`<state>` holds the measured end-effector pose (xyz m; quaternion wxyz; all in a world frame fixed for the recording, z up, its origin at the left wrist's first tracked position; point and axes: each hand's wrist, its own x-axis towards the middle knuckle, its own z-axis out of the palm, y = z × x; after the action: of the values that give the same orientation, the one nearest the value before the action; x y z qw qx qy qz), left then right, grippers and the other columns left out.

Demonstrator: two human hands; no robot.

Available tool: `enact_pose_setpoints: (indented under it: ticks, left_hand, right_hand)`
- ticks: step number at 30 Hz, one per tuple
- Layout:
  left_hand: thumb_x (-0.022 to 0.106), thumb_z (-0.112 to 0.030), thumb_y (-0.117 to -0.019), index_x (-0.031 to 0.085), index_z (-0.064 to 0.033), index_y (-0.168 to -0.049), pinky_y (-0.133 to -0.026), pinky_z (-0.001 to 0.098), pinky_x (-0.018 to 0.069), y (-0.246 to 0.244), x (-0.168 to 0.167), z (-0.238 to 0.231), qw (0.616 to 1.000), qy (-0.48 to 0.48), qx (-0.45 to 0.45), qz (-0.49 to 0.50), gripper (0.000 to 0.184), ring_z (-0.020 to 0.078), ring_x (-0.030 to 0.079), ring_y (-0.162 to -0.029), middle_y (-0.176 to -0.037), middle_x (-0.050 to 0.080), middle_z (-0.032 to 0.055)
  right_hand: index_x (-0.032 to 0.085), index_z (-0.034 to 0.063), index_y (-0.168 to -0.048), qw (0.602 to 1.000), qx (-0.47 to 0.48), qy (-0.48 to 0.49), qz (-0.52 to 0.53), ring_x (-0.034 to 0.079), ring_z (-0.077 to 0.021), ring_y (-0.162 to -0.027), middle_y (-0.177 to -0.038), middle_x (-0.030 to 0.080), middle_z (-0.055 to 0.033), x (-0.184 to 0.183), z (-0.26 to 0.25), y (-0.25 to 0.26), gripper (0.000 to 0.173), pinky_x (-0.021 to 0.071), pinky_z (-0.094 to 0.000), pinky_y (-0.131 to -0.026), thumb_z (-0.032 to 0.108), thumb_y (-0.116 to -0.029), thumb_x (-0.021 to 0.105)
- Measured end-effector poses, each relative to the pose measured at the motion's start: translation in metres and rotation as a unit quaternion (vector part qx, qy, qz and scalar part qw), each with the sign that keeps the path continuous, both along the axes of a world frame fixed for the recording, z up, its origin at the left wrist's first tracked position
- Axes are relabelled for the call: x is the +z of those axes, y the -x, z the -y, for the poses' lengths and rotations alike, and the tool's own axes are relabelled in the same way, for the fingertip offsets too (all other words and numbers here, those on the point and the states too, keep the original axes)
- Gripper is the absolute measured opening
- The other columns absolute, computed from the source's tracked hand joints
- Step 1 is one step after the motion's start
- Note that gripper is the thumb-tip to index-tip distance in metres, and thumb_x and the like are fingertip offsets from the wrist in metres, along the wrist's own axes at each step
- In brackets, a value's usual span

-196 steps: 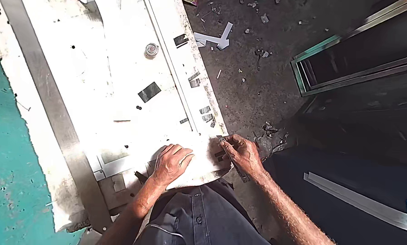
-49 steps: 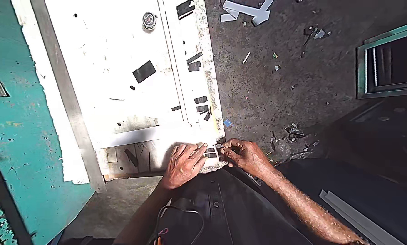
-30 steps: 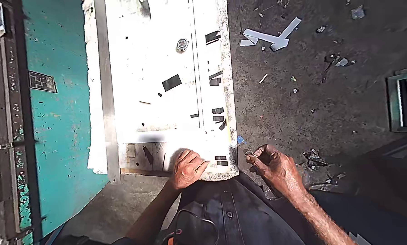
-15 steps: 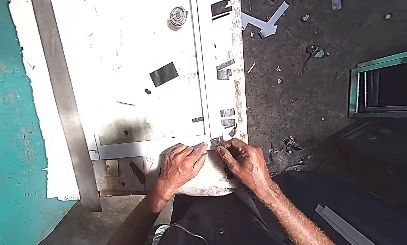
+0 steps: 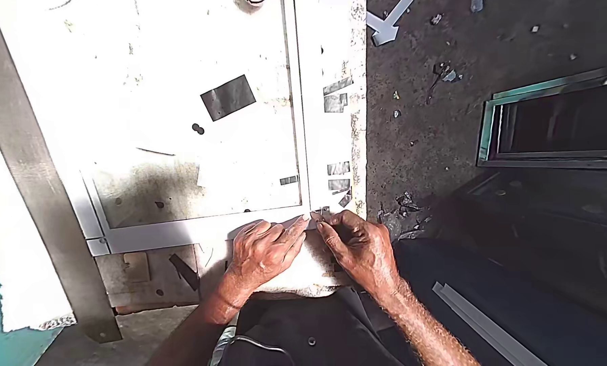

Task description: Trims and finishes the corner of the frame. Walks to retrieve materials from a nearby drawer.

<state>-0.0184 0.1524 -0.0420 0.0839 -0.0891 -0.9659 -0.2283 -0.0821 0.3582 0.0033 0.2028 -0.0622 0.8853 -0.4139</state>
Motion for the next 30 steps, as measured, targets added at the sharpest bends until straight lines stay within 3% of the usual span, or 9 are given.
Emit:
enact_pose_setpoints:
  ticks: [22,30]
  left_hand:
    - [0.062,-0.039,-0.0975,0.076,-0.0290,-0.123,-0.052,0.0314,0.0376,0.0002,-0.0026,0.0001,1.000,-0.008,0.005,-0.012,0.031,0.0171,0.049,-0.053,-0.057,0.053,-0.0017]
    - [0.062,-0.039,-0.0976,0.077,-0.0285,-0.123,-0.052,0.0316,0.0380,0.0001,-0.0020,-0.0002,1.000,-0.007,0.003,-0.006,0.031,0.0172,0.050,-0.053,-0.057,0.054,-0.0018]
  right_hand:
    - [0.073,0.0132,-0.092,0.999,0.009,-0.036,-0.017,0.064,0.0007,-0.058,-0.070,0.069,0.0069,0.0042,0.0085,0.0004,0.019,0.0554,-0.0192,-0.051,0.029,-0.0978,0.066]
    - [0.075,0.0128,-0.093,1.000,-0.001,-0.002,0.011,0.068,-0.0006,-0.061,-0.075,0.073,0.0064,0.0029,0.0057,0.0020,0.017,0.0594,-0.0210,-0.054,0.027,-0.0975,0.067]
